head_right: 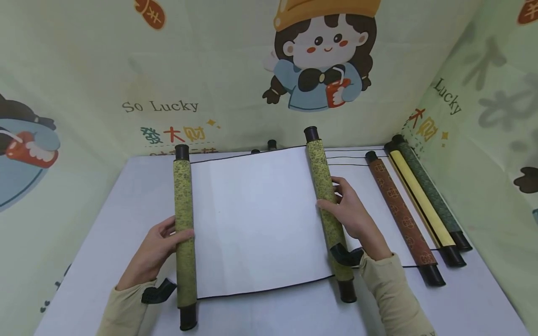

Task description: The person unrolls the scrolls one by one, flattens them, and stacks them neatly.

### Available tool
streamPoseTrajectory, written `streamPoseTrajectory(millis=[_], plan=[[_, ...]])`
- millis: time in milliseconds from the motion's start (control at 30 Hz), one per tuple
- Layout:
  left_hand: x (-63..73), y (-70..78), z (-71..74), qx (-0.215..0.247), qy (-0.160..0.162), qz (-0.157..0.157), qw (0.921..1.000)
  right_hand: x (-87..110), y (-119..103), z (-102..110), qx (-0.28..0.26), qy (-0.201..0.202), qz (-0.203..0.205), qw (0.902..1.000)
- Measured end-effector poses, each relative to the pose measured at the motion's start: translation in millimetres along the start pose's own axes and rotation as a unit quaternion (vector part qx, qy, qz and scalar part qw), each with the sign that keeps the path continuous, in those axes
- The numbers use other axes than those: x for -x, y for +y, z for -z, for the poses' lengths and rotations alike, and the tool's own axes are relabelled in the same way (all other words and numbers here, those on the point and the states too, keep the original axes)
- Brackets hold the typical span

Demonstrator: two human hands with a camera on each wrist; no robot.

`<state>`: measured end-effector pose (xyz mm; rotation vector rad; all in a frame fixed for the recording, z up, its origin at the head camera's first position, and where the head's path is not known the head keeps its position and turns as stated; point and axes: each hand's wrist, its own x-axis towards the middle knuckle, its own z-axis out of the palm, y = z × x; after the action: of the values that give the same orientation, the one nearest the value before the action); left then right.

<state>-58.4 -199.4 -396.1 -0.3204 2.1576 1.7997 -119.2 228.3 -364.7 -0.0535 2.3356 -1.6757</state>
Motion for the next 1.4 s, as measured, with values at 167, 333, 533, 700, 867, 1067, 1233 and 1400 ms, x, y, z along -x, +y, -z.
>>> streamPoseTrajectory(millis=[167, 333, 533, 700, 867, 1067, 1233, 1400], plan=[[2.7, 0.2, 3.9, -0.006, 0.001, 0.003, 1.0, -2.1, -1, 0, 0.002, -0.005, -0.01, 0.9999], [1.2, 0.3, 3.2, 0.005, 0.007, -0.005, 1.0, -5.3, -1, 0, 0.049, 0.003, -0.015, 0.9987], [1.6, -2.2, 4.2, 0.01, 0.013, -0.008, 0.9998, -2.8, -2, 7, 0.117, 0.026, -0.014, 0.9926], [1.8, -4.0, 5.1, 0.011, 0.015, -0.004, 0.9998, -0.7, -4, 12, 0.12, 0.027, -0.01, 0.9923], [2.0, -2.4, 5.8, 0.011, 0.017, -0.01, 0.9997, -0.3, -3, 15, 0.125, 0.027, -0.012, 0.9918], [3.1, -1.3, 8.2, 0.011, 0.022, -0.002, 0.9997, -1.6, -4, 19, 0.132, 0.031, -0.007, 0.9907], [4.3, -2.7, 12.7, 0.012, 0.025, 0.003, 0.9996, -2.3, -3, 25, 0.137, 0.04, -0.005, 0.9897], [5.6, -3.7, 17.1, 0.013, 0.031, 0.003, 0.9994, 0.1, -2, 32, 0.145, 0.048, 0.0, 0.9882]])
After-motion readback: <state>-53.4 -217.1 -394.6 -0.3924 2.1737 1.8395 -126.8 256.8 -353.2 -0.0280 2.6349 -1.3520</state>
